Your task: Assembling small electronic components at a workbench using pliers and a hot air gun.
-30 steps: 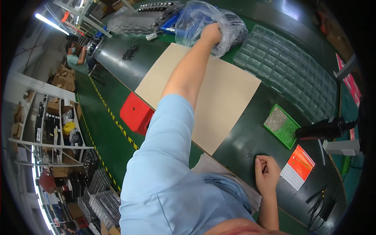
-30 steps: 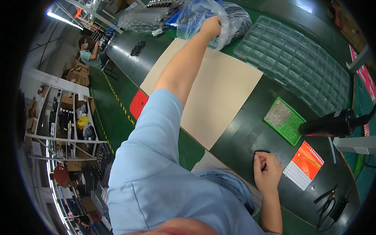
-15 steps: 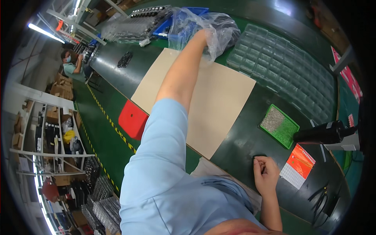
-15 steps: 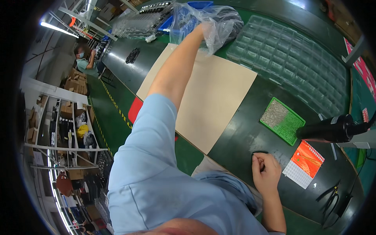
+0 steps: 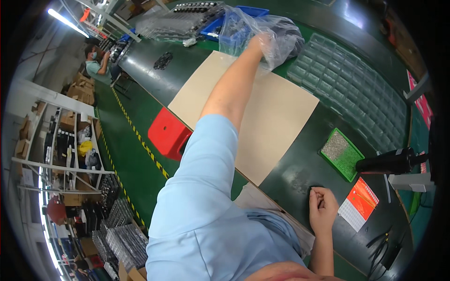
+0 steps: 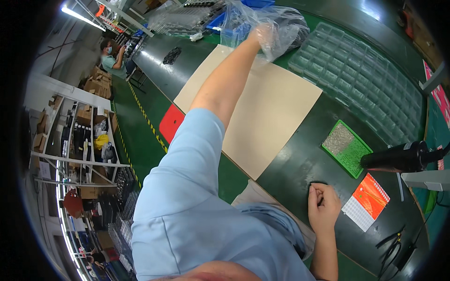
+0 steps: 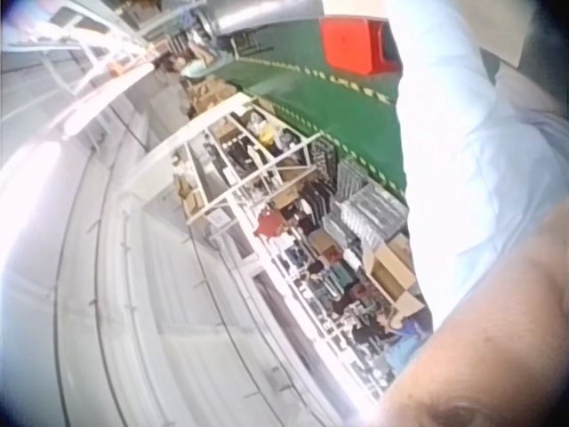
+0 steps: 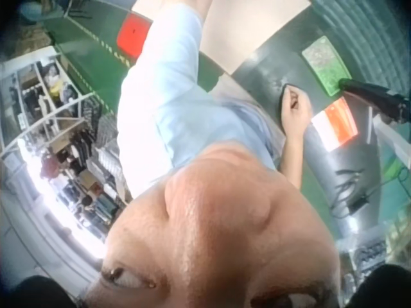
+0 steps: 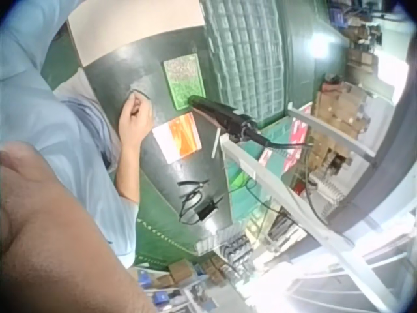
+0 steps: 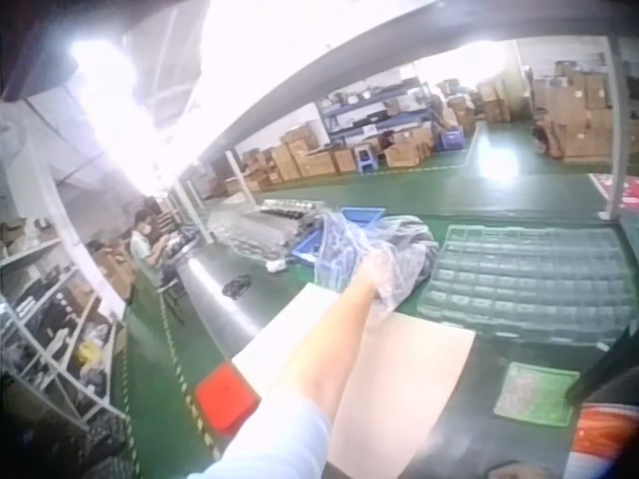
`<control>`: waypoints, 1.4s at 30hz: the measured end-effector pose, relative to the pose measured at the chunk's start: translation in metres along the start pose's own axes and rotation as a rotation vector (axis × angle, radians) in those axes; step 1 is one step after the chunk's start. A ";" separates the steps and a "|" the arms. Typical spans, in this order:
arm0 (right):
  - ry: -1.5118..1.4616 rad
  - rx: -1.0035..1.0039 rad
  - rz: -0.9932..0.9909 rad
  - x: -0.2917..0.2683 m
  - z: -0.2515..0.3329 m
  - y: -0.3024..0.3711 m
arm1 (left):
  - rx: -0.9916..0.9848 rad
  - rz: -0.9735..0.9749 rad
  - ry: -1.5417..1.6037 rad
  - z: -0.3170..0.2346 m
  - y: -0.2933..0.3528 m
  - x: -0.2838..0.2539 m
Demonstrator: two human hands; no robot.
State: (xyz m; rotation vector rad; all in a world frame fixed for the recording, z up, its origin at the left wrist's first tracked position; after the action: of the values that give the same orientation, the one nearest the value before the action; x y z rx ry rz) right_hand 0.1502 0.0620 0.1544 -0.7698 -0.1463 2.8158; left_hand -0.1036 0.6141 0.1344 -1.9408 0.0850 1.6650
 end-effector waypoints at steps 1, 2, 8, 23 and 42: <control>0.000 -0.003 0.002 0.000 0.000 0.000 | -0.003 -0.001 -0.001 0.000 0.003 -0.004; 0.002 0.002 0.001 0.001 0.000 0.001 | 0.121 0.081 -0.027 -0.002 0.006 -0.007; 0.001 -0.005 -0.032 0.000 0.000 0.005 | 0.072 0.020 0.114 -0.002 0.011 -0.014; -0.022 -0.076 0.014 -0.011 -0.001 -0.001 | 0.224 0.072 -0.128 0.038 0.003 -0.021; -0.031 0.020 -0.021 -0.003 -0.002 0.003 | -0.159 -0.152 0.209 -0.016 0.075 -0.057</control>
State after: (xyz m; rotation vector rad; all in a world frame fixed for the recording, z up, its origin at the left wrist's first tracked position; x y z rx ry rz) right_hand 0.1534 0.0582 0.1538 -0.7159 -0.1299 2.8058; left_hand -0.1329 0.5263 0.1598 -2.1778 -0.1159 1.4041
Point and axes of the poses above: each hand's wrist, its own y-axis away from the middle knuckle, its own x-axis out of the palm, z = x × y, the point moved 1 cm from there along -y, towards the middle knuckle, and after that the axes turned 2 degrees about y, right-handed, at the moved point
